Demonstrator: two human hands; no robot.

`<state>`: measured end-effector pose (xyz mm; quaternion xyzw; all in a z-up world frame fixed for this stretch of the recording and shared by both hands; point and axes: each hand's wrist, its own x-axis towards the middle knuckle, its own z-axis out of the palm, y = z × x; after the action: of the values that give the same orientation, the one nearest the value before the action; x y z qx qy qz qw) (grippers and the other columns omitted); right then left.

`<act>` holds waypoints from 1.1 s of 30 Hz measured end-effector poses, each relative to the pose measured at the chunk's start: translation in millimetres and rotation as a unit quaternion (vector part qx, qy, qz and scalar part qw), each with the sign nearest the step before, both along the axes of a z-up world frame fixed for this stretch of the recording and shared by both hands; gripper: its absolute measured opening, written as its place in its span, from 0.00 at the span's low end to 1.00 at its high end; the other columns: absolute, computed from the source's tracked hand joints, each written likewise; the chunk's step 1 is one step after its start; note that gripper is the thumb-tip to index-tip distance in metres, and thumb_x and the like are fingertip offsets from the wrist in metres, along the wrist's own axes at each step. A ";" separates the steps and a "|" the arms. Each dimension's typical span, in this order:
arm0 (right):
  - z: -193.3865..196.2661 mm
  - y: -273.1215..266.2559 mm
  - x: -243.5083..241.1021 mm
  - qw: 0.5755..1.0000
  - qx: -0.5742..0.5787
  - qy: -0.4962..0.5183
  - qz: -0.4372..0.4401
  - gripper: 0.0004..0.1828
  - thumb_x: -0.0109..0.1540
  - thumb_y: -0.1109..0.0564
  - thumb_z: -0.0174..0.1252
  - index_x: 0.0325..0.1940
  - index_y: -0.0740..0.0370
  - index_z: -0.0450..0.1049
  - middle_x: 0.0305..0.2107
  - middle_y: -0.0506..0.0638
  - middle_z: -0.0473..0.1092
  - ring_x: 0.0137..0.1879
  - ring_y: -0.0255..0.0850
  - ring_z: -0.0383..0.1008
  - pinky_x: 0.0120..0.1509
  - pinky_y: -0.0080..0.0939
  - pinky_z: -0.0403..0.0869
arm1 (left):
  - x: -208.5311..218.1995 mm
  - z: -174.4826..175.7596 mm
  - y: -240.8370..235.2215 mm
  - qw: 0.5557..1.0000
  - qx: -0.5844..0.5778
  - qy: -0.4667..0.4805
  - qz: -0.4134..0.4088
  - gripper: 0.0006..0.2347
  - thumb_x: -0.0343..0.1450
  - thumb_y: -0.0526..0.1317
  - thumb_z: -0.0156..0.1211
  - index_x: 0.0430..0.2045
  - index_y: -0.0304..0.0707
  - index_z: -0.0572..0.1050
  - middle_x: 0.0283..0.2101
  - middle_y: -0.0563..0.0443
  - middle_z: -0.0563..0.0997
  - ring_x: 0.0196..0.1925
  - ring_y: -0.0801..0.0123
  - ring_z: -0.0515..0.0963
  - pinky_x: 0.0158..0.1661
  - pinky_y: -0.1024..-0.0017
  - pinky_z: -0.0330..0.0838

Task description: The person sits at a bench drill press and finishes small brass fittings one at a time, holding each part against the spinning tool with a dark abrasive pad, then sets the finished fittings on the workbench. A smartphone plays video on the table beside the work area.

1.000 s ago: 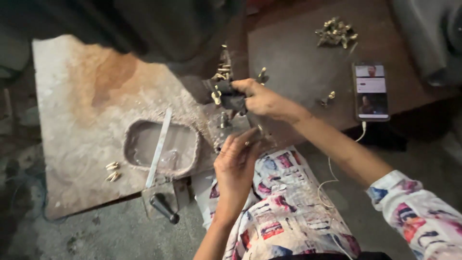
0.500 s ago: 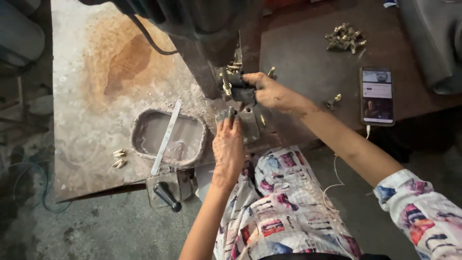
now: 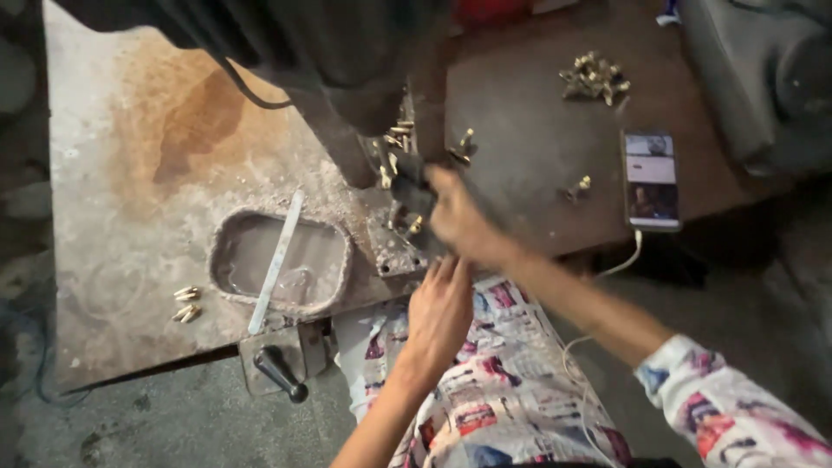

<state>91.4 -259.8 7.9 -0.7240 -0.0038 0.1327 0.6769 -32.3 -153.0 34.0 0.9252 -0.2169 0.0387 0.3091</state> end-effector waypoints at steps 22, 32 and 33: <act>36.0 15.2 -29.0 0.952 0.278 -0.109 0.067 0.19 0.68 0.68 0.40 0.63 0.69 0.64 0.47 0.52 0.70 0.47 0.40 0.76 0.55 0.42 0.78 | 28.5 -26.2 151.8 0.971 0.038 -0.005 0.237 0.10 0.63 0.26 0.56 0.34 0.35 0.79 0.39 0.42 0.80 0.40 0.47 0.81 0.39 0.56 0.74; 16.6 3.0 -18.6 0.976 0.184 -0.109 0.037 0.17 0.69 0.69 0.44 0.61 0.70 0.70 0.46 0.55 0.73 0.47 0.41 0.77 0.54 0.45 0.80 | 24.2 3.7 173.5 0.774 -0.533 0.259 0.224 0.09 0.68 0.33 0.66 0.40 0.30 0.82 0.39 0.45 0.87 0.42 0.70 0.86 0.47 0.74 0.80; 12.3 -0.7 -21.1 0.977 0.183 -0.108 0.036 0.17 0.69 0.69 0.44 0.61 0.70 0.70 0.46 0.55 0.73 0.47 0.41 0.77 0.54 0.45 0.80 | 19.0 4.6 169.5 0.773 -0.532 0.261 0.224 0.09 0.68 0.33 0.66 0.40 0.30 0.82 0.39 0.45 0.87 0.42 0.70 0.86 0.47 0.74 0.80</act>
<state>70.3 -260.6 20.1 -0.5971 -0.1269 0.0752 0.7885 -13.3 16.5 38.5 0.6096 0.1407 -0.0270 0.7797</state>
